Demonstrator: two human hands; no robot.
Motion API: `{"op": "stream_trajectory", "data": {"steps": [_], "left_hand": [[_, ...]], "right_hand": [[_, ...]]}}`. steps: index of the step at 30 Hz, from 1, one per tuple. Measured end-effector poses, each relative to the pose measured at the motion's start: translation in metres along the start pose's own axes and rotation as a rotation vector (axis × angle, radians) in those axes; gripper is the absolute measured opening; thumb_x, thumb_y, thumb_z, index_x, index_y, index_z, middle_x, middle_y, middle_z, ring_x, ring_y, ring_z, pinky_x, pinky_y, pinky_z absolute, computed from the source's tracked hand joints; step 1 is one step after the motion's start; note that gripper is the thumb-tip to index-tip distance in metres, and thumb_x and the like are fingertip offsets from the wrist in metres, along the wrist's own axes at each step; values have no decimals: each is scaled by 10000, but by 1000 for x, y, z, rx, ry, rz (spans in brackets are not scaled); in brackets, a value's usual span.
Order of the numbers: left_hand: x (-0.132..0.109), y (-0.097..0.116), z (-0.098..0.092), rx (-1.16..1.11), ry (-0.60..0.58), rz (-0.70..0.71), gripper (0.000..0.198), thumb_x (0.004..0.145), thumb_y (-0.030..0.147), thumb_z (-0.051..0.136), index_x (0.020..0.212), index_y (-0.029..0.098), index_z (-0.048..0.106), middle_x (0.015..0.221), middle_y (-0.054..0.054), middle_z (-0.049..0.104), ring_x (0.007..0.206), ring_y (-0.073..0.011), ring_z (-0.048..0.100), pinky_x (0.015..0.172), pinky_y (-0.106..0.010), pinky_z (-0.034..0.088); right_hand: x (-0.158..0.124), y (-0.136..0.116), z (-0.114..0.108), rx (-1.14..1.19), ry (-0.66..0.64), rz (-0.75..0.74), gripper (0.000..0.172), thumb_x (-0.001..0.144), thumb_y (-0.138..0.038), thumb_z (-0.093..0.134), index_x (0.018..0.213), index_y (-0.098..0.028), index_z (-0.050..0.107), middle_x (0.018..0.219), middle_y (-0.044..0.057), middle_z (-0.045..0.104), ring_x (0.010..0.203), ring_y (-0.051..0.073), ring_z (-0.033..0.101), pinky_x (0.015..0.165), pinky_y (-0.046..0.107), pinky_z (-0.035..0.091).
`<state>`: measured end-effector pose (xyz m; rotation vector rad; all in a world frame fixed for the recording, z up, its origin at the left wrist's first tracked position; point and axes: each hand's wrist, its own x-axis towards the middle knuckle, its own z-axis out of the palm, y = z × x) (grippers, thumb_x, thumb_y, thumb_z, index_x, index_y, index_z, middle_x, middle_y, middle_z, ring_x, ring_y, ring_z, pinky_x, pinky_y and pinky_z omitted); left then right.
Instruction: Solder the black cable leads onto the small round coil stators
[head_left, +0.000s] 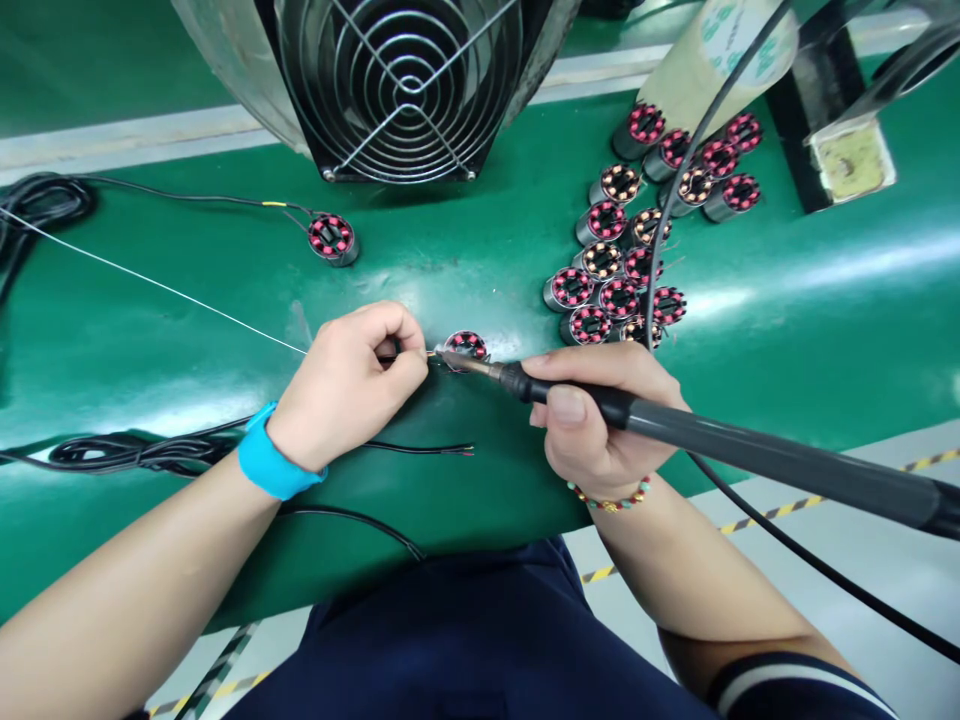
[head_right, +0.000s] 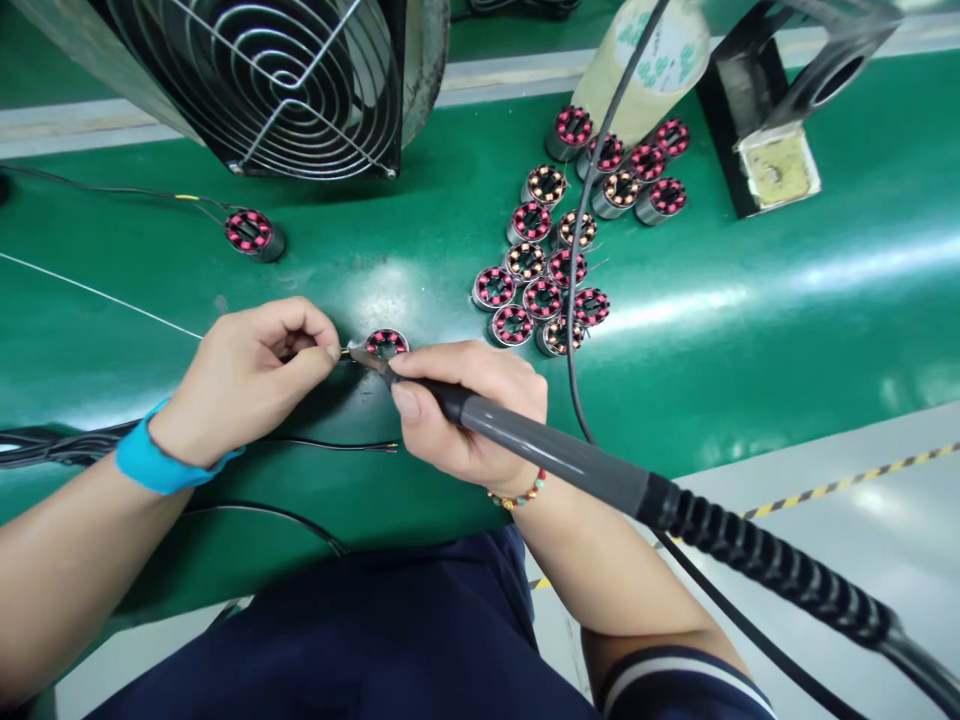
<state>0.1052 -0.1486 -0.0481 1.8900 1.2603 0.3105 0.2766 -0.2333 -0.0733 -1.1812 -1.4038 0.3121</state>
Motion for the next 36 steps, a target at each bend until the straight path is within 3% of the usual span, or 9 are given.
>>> {"op": "stream_trajectory", "data": {"steps": [4, 7, 12, 17, 22, 31, 36], "left_hand": [[1, -1, 0, -8, 2, 8, 104, 715, 148, 504, 641, 184, 566, 592, 40, 542, 536, -91, 444, 529, -238, 357], [1, 0, 0, -2, -3, -6, 100, 714, 152, 504, 645, 187, 566, 596, 35, 555, 539, -95, 452, 532, -240, 361], [0, 1, 0, 6, -5, -22, 99, 714, 162, 500, 641, 193, 559, 596, 35, 555, 532, -98, 444, 530, -243, 359], [0, 0, 0, -3, -1, -9, 100, 712, 173, 487, 645, 195, 558, 589, 39, 545, 537, -100, 445, 532, -240, 357], [1, -1, 0, -8, 7, 21, 104, 717, 155, 491, 639, 192, 549, 593, 44, 537, 542, -97, 443, 544, -239, 364], [-1, -4, -2, -133, -17, -14, 67, 762, 180, 522, 729, 192, 579, 632, 34, 557, 560, -100, 469, 525, -222, 372], [-1, -7, -2, -186, -35, 14, 20, 786, 190, 528, 775, 197, 544, 657, 31, 539, 600, -107, 484, 554, -225, 390]], "right_hand": [[0, 0, 0, 0, 2, 0, 128, 890, -310, 598, 993, -301, 673, 766, -28, 723, 623, 138, 699, 565, 264, 593], [0, 1, 1, -16, 4, 32, 175, 901, -326, 590, 1066, -309, 648, 892, -11, 729, 749, 156, 725, 673, 295, 623], [2, 4, 8, 36, -175, 173, 359, 951, -306, 508, 1310, -306, 496, 1242, 28, 649, 920, 174, 724, 806, 343, 627], [7, 5, 17, -122, -289, 136, 300, 920, -171, 524, 1196, -285, 560, 983, -8, 731, 1015, 185, 664, 934, 394, 536], [11, 9, 27, -189, -398, 99, 364, 857, -115, 541, 1187, -269, 543, 949, 3, 700, 961, 201, 597, 916, 393, 486], [10, 13, 30, -190, -324, 118, 409, 855, -100, 485, 1231, -262, 490, 866, -3, 652, 873, 192, 574, 843, 370, 466], [9, 10, 30, -196, -368, 67, 433, 826, -112, 513, 1226, -270, 469, 868, -5, 647, 864, 201, 576, 838, 393, 472]]}}
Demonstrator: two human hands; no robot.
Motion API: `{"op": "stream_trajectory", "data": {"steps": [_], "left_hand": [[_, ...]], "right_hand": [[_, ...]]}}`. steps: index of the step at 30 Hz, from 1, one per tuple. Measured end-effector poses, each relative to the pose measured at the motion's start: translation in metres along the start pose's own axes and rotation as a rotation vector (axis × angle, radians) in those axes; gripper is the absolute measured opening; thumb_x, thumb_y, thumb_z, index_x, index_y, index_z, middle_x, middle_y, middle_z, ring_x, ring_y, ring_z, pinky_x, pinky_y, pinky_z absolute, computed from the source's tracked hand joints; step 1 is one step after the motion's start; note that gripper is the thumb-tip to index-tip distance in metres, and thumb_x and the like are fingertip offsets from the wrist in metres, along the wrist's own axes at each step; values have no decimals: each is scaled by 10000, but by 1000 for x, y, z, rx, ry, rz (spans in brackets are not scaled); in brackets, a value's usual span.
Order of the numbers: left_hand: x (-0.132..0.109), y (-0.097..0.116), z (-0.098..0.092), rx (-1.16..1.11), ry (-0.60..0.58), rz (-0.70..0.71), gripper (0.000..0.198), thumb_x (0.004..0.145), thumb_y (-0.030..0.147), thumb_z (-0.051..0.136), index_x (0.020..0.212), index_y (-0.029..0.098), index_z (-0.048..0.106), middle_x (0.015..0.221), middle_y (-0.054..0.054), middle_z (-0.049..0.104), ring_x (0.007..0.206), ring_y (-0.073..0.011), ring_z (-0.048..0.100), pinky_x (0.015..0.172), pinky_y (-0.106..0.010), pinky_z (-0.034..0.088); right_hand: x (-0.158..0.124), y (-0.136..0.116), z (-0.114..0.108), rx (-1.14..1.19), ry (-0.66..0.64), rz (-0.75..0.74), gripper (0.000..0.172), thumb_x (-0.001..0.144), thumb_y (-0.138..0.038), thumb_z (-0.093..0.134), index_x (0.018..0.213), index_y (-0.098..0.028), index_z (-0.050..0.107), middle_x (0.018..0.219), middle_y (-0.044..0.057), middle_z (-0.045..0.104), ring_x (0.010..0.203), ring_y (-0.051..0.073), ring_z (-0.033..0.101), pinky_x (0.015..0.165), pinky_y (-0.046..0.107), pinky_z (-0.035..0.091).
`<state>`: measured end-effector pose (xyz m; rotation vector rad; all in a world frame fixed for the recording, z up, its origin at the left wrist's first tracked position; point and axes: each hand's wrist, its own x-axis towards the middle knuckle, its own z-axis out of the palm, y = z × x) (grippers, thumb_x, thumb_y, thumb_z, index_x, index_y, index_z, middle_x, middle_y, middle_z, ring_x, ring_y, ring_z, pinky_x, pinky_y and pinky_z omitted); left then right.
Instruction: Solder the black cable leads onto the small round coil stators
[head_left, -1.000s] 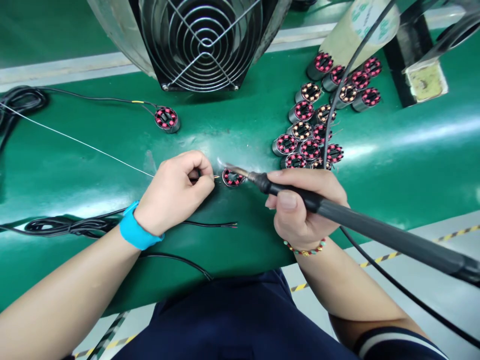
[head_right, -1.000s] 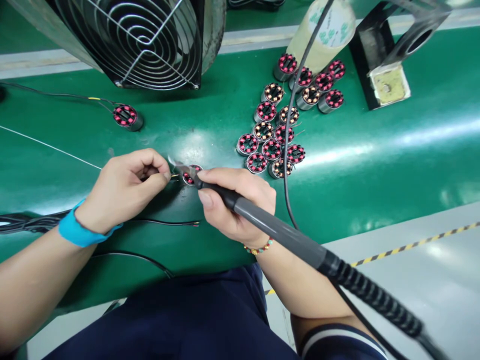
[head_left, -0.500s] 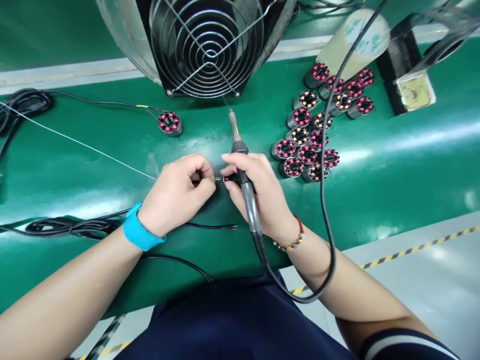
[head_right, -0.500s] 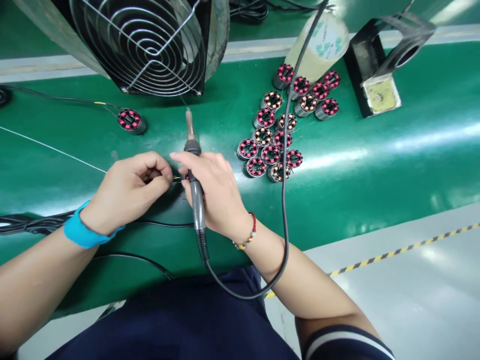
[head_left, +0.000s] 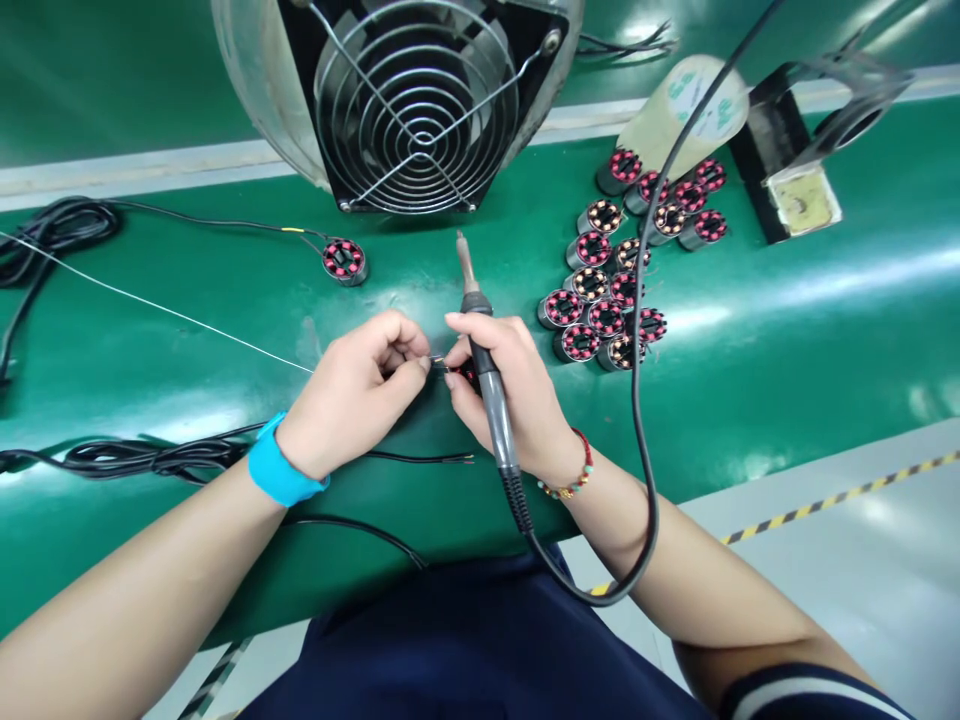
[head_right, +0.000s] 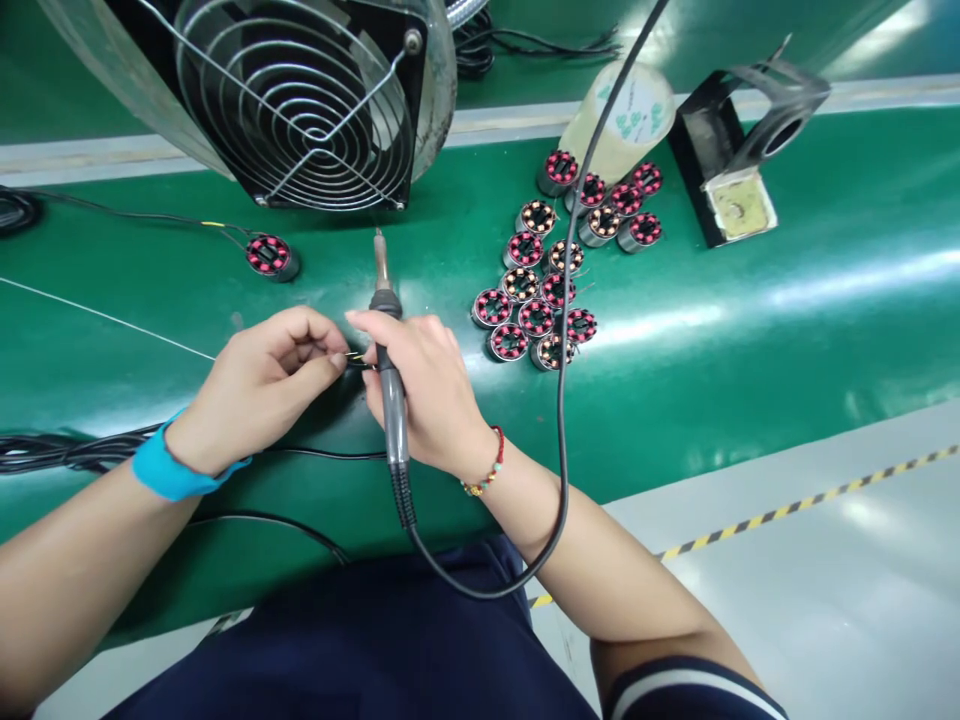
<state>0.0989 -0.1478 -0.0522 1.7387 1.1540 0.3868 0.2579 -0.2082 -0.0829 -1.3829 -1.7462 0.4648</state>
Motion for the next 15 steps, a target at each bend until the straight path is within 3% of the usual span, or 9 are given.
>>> {"op": "stream_trajectory", "data": {"steps": [5, 10, 15], "left_hand": [[-2, -2, -2, 2, -4, 63, 44, 808, 187, 529, 764, 191, 537, 687, 25, 540, 611, -106, 476, 561, -230, 385], [-3, -4, -5, -18, -75, 157, 68, 830, 205, 541, 782, 182, 584, 891, -33, 630, 820, -156, 582, 702, -269, 463], [-4, -3, -6, 142, -32, 287, 121, 850, 173, 517, 780, 181, 616, 889, -34, 652, 868, -160, 601, 798, -287, 471]], "right_hand": [[1, -1, 1, 14, 7, 5, 376, 844, -114, 515, 1189, -261, 480, 831, -18, 653, 844, 188, 584, 832, 383, 469], [-1, 1, 2, 117, -6, 65, 394, 846, -154, 535, 1214, -270, 452, 840, -25, 651, 840, 180, 615, 842, 394, 487], [-2, 2, 2, 217, -28, 122, 412, 847, -149, 526, 1231, -272, 441, 858, -21, 652, 834, 169, 642, 868, 396, 498]]}}
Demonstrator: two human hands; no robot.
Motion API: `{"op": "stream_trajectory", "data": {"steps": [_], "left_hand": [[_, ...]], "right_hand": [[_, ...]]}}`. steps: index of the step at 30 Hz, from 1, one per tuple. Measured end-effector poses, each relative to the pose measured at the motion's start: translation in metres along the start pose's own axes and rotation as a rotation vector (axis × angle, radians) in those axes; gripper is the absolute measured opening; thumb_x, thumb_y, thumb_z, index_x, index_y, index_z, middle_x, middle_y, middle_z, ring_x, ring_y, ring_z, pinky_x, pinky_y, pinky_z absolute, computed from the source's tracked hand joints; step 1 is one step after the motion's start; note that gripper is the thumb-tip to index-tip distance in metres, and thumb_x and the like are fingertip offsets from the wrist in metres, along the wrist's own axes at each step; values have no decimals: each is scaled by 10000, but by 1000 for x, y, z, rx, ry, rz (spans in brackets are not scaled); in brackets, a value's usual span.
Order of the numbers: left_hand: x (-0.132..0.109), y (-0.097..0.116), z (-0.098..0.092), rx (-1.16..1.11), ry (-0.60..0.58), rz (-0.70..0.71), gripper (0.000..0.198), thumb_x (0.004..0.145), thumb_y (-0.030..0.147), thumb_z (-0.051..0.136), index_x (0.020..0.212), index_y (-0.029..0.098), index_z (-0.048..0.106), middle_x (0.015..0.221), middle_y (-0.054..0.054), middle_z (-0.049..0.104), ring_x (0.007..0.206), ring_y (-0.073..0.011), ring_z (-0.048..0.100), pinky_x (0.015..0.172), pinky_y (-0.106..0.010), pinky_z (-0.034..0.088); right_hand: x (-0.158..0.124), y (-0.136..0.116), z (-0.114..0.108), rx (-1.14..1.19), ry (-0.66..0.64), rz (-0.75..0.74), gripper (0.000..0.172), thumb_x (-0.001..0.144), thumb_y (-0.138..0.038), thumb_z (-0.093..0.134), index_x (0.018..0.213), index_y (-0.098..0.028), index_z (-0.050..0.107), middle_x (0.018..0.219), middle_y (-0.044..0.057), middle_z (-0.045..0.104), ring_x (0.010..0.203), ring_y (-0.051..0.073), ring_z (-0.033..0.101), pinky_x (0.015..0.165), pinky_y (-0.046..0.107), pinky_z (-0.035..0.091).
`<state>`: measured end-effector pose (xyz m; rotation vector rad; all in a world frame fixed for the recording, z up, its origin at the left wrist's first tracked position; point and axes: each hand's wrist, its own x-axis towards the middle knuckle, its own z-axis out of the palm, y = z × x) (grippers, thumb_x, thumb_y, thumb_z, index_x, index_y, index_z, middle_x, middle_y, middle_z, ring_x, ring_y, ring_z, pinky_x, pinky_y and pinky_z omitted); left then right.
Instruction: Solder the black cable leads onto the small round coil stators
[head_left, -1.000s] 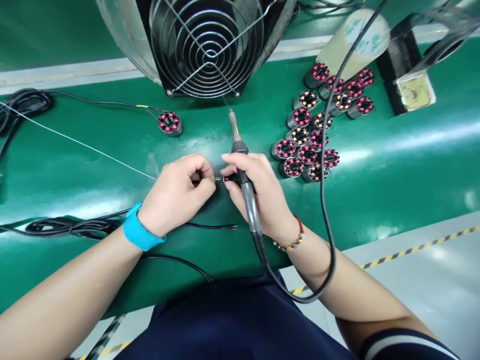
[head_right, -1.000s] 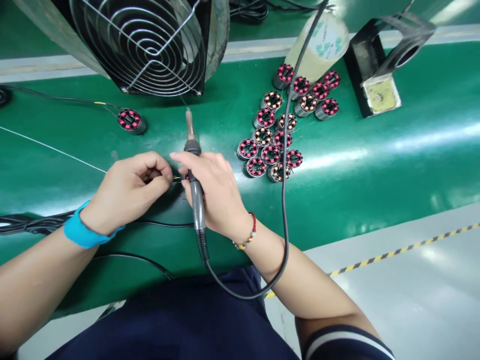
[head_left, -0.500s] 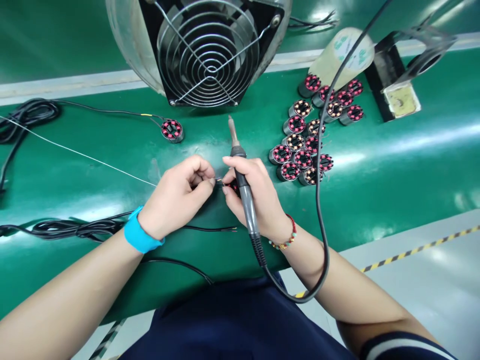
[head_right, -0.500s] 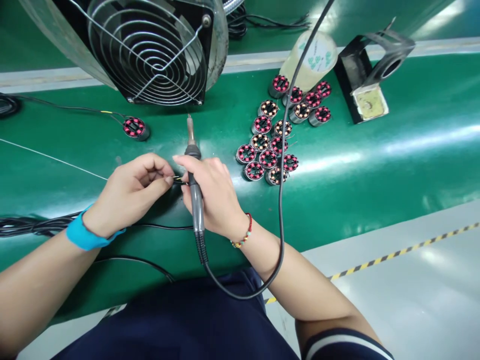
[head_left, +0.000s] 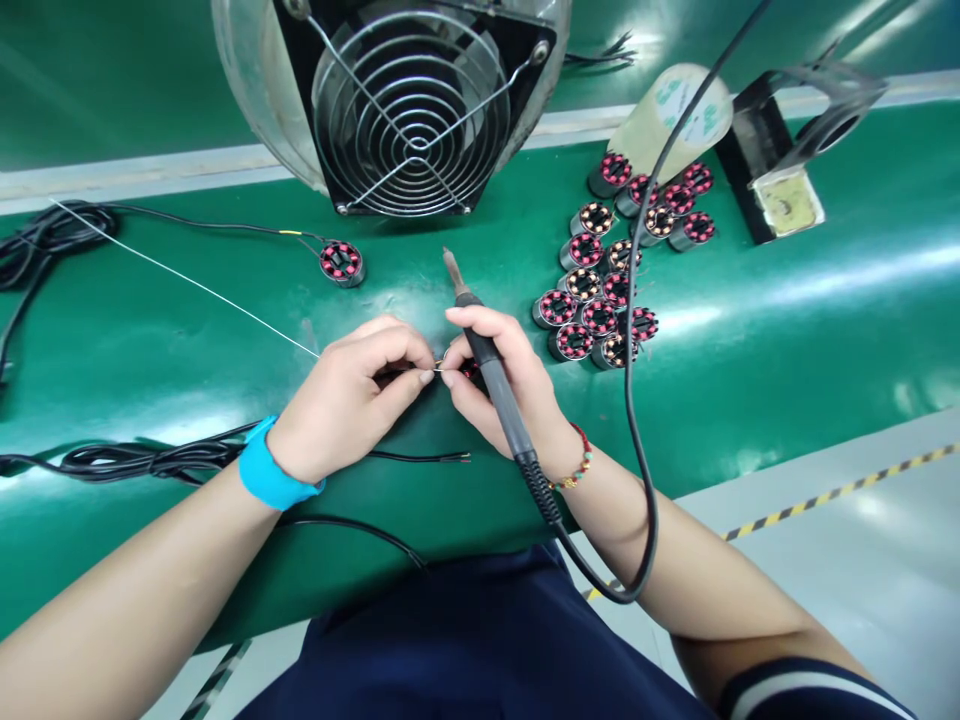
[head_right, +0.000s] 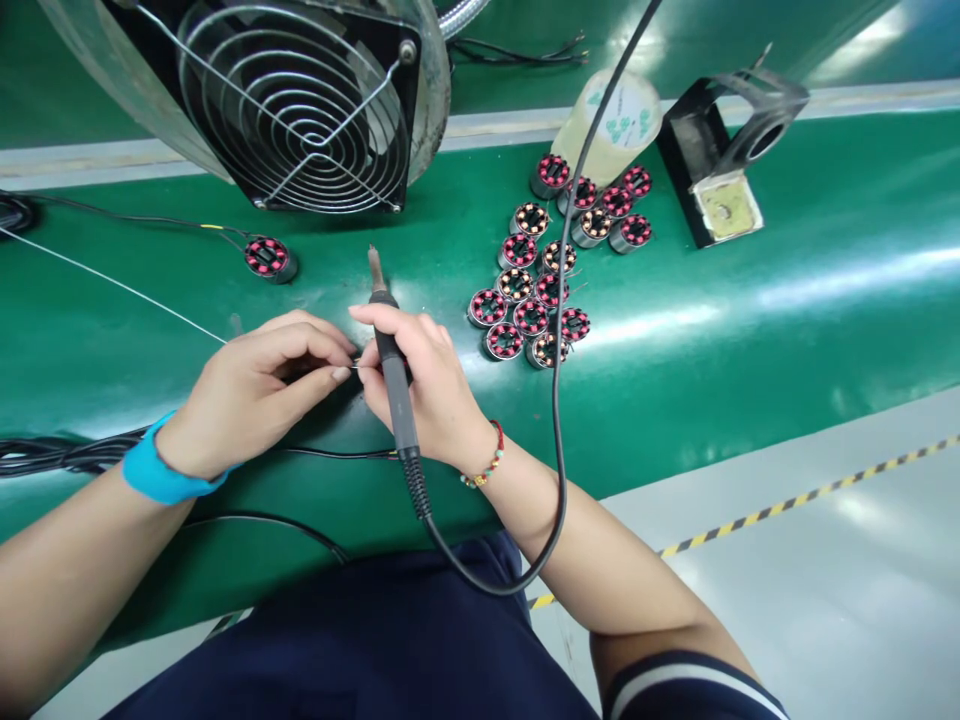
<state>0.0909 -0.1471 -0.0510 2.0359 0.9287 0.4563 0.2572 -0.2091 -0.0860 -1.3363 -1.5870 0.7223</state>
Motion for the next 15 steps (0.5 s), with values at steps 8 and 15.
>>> {"op": "stream_trajectory", "data": {"steps": [8, 15], "left_hand": [[2, 3, 1, 166, 12, 105, 176, 846, 148, 464, 776, 175, 623, 812, -23, 639, 757, -135, 585, 693, -263, 456], [3, 0, 3, 115, 27, -32, 129, 797, 141, 491, 715, 167, 587, 752, 5, 574, 664, -105, 519, 630, -246, 410]], "right_hand": [[0, -1, -3, -60, -12, -27, 408, 856, -162, 532, 1242, -269, 455, 869, -13, 663, 907, 191, 612, 896, 407, 457], [1, 0, -6, -287, -68, -170, 405, 860, -141, 511, 1243, -266, 474, 913, -7, 689, 940, 207, 564, 872, 385, 393]]}}
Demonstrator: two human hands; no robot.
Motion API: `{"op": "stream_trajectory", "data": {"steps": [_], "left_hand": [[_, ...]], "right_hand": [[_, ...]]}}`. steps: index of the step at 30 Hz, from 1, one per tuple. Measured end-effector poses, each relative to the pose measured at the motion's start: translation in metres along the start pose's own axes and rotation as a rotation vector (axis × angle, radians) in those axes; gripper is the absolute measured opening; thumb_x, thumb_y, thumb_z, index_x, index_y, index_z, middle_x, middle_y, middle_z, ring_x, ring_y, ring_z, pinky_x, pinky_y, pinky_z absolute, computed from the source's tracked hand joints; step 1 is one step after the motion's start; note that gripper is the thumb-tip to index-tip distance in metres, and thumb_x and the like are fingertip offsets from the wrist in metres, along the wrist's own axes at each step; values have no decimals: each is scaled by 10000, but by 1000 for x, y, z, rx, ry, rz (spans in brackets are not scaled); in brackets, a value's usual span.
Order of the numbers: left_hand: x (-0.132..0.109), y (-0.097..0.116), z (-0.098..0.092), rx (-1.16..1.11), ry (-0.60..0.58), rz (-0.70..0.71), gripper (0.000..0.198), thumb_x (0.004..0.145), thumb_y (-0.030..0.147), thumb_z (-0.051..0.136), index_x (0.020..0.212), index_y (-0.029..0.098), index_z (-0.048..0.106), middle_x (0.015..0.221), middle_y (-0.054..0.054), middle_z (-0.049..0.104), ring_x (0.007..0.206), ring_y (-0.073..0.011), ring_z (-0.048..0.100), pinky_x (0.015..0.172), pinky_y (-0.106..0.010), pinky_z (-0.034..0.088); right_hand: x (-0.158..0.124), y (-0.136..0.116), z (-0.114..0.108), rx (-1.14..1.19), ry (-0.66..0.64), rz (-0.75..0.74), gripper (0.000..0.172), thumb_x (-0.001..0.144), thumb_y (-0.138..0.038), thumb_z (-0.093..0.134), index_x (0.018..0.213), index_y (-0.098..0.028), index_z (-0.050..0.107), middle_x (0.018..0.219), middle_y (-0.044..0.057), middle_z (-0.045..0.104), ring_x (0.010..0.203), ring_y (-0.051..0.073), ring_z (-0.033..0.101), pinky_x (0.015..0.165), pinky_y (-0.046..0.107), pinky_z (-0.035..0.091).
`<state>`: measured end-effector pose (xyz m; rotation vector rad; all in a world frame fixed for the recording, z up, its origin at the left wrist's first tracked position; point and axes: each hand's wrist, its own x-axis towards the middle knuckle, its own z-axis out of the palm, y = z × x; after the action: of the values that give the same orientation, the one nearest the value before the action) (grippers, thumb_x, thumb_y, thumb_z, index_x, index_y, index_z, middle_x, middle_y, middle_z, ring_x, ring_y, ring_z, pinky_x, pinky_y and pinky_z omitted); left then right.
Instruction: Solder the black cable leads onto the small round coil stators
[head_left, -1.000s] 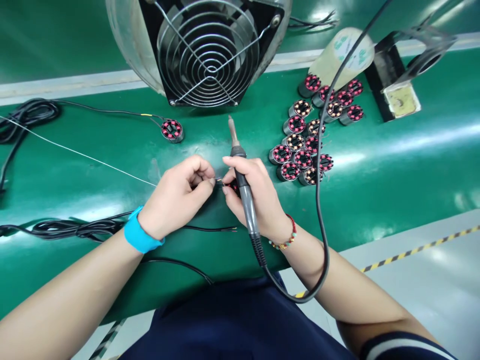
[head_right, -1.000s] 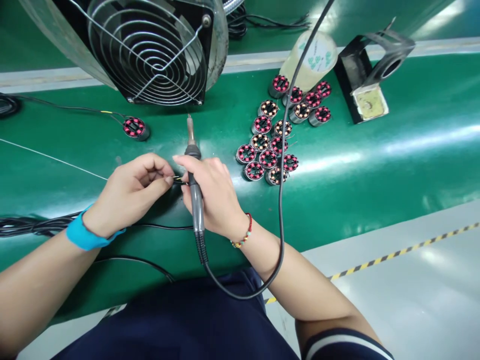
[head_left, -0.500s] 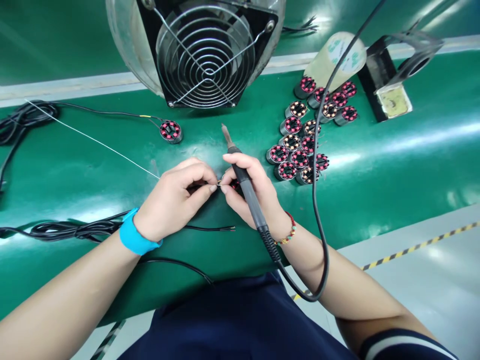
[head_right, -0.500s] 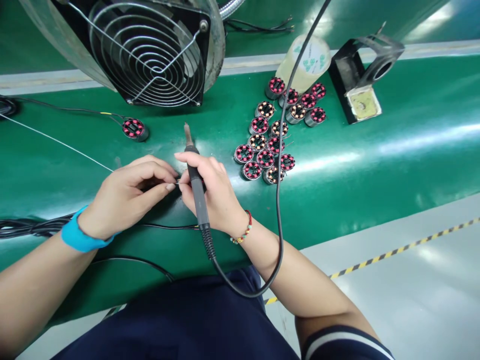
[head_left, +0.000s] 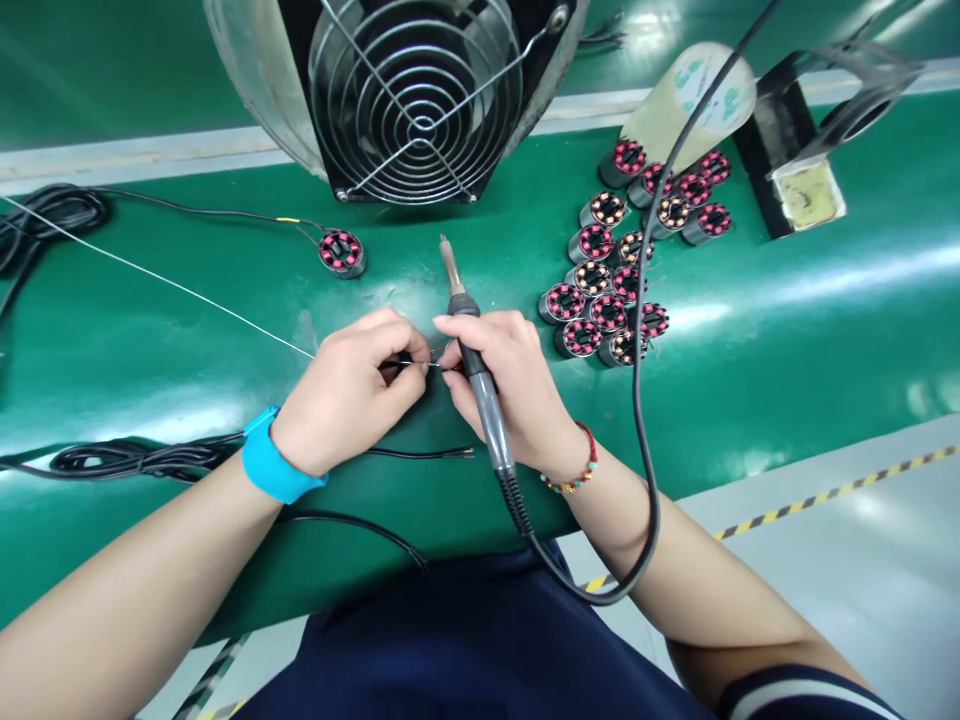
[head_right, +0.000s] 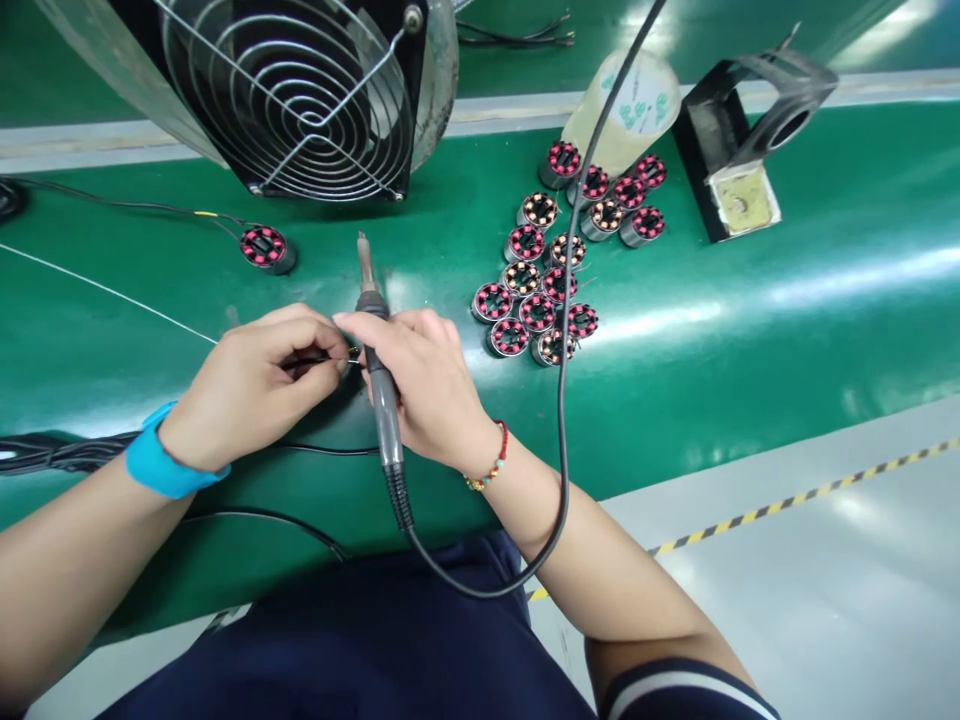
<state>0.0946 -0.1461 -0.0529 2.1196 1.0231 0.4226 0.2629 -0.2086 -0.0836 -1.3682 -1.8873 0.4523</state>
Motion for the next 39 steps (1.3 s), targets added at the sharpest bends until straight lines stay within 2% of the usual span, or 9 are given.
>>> {"op": "stream_trajectory", "data": {"steps": [5, 12, 19, 24, 27, 30, 33, 39], "left_hand": [[0, -1, 0, -42, 3, -28, 125, 789, 144, 504, 710, 167, 598, 758, 6, 577, 680, -107, 521, 635, -248, 403], [0, -2, 1, -119, -5, -82, 99, 751, 145, 528, 699, 169, 610, 770, 0, 590, 689, -114, 525, 625, -250, 406], [-1, 1, 3, -120, -22, -97, 80, 732, 141, 527, 689, 172, 587, 774, 3, 579, 679, -113, 528, 615, -249, 413], [0, 3, 5, -78, -49, -79, 81, 714, 128, 517, 662, 176, 556, 795, -4, 593, 735, -128, 553, 658, -260, 430], [0, 4, 6, -61, -55, -88, 81, 699, 127, 512, 651, 176, 555, 796, -5, 601, 731, -130, 554, 657, -264, 431], [0, 5, 6, -61, -48, -117, 78, 698, 138, 514, 647, 175, 561, 794, -6, 602, 727, -133, 558, 637, -263, 428], [0, 6, 6, -62, -48, -142, 84, 705, 150, 511, 639, 173, 558, 785, -7, 599, 718, -132, 556, 622, -261, 426], [1, 8, 6, -68, -45, -167, 84, 702, 165, 508, 630, 176, 551, 779, -9, 596, 703, -129, 541, 597, -255, 424]], "right_hand": [[0, 2, 2, -20, 29, -12, 353, 878, -158, 536, 1210, -270, 496, 873, -18, 692, 900, 198, 565, 843, 369, 399], [0, 0, 5, 150, 126, 127, 383, 879, -120, 529, 1223, -279, 476, 837, -39, 670, 882, 170, 584, 875, 366, 461], [-6, -1, -5, 208, 198, 153, 326, 937, -241, 476, 1260, -285, 488, 940, -4, 693, 931, 182, 654, 950, 434, 513], [-12, -4, -18, 201, 320, 58, 220, 937, -318, 517, 1149, -289, 571, 1046, 13, 691, 799, 161, 687, 787, 378, 598], [-16, -5, -22, 210, 448, 32, 144, 906, -306, 575, 1039, -291, 626, 913, 9, 701, 741, 161, 696, 655, 324, 603], [-19, -6, -24, 214, 508, 13, 92, 881, -326, 604, 938, -291, 667, 740, -15, 689, 610, 154, 679, 524, 305, 568], [-19, -6, -24, 205, 522, -22, 120, 897, -346, 573, 862, -286, 672, 650, -31, 673, 506, 137, 634, 465, 296, 535], [-19, -8, -24, 129, 453, 8, 229, 927, -390, 501, 779, -291, 646, 644, -31, 677, 473, 116, 600, 450, 284, 517]]}}
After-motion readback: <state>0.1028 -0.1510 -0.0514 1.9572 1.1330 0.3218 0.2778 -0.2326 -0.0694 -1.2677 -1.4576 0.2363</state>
